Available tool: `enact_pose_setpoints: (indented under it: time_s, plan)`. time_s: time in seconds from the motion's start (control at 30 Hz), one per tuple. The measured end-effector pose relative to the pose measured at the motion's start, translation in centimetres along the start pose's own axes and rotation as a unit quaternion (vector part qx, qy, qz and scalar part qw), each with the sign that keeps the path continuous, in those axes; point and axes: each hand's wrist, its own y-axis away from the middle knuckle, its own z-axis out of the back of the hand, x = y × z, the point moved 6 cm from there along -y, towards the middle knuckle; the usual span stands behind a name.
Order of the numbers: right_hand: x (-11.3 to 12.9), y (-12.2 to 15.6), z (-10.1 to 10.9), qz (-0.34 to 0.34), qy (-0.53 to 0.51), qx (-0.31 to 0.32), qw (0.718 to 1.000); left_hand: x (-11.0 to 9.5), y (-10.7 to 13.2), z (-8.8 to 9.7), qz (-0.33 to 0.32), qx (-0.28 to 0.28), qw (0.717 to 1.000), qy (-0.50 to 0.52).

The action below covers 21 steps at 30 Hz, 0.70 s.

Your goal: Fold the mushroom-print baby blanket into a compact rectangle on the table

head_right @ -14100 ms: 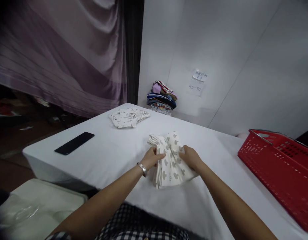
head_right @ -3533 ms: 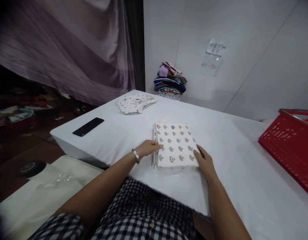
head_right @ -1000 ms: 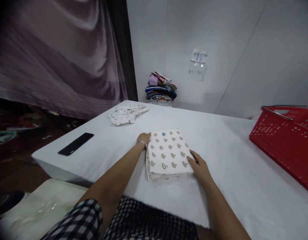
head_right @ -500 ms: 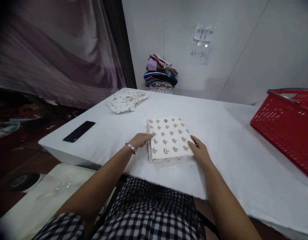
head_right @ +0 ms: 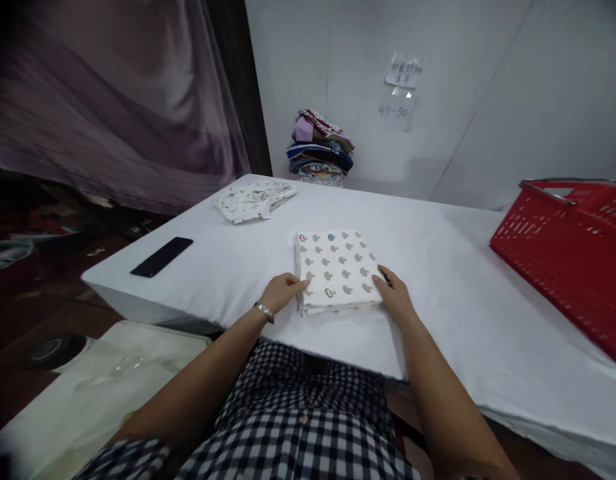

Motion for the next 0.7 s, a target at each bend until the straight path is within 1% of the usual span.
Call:
enact_pose_setpoints:
  time_s: [0.07, 0.1, 0.13, 0.17, 0.2, 0.23, 0.27, 0.33, 0.37, 0.47, 0.57, 0.63, 0.7]
  plan:
    - [0.1, 0.0, 0.0, -0.004, -0.005, -0.001, 1.000, -1.2, 1.4, 1.0, -0.067, -0.072, 0.994, -0.046]
    - [0.1, 0.0, 0.0, -0.003, -0.007, 0.000, 1.000, -2.0, 2.3, 1.3, -0.118, -0.095, 0.987, -0.060]
    - [0.1, 0.0, 0.0, 0.001, -0.009, 0.000, 1.000, -2.9, 3.2, 1.3, -0.180, -0.099, 0.976, -0.070]
    - [0.1, 0.0, 0.0, 0.006, -0.012, -0.001, 1.000, -3.6, 4.2, 1.1, -0.243, -0.086, 0.963, -0.082]
    - [0.2, 0.0, 0.0, 0.011, -0.014, -0.003, 1.000, -4.1, 5.1, 0.6, -0.302, -0.058, 0.947, -0.098]
    - [0.2, 0.0, 0.0, 0.015, -0.016, -0.005, 1.000, -4.4, 5.9, 0.0, -0.348, -0.023, 0.930, -0.119]
    - [0.3, 0.0, -0.1, 0.018, -0.017, -0.007, 1.000, -4.5, 6.4, -0.6, -0.379, 0.011, 0.914, -0.145]
    - [0.3, 0.0, -0.2, 0.021, -0.018, -0.009, 1.000, -4.0, 6.9, -1.5, -0.396, 0.060, 0.895, -0.196]
    - [0.3, 0.1, -0.2, 0.023, -0.019, -0.009, 1.000, -3.7, 6.9, -1.8, -0.395, 0.070, 0.891, -0.213]
    - [0.2, 0.1, -0.2, 0.023, -0.014, -0.006, 1.000, -3.0, 6.8, -1.9, -0.395, 0.058, 0.889, -0.224]
    - [0.0, -0.1, 0.0, 0.020, 0.023, 0.006, 1.000, -3.1, 6.9, -1.4, -0.392, 0.049, 0.897, -0.197]
    - [0.8, -0.4, 0.0, 0.047, 0.082, 0.002, 0.996, -3.8, 6.5, -1.0, -0.373, 0.042, 0.911, -0.171]
    - [2.5, -1.0, -0.6, 0.105, 0.150, 0.003, 0.983, -5.3, 5.6, -0.8, -0.358, 0.016, 0.921, -0.151]
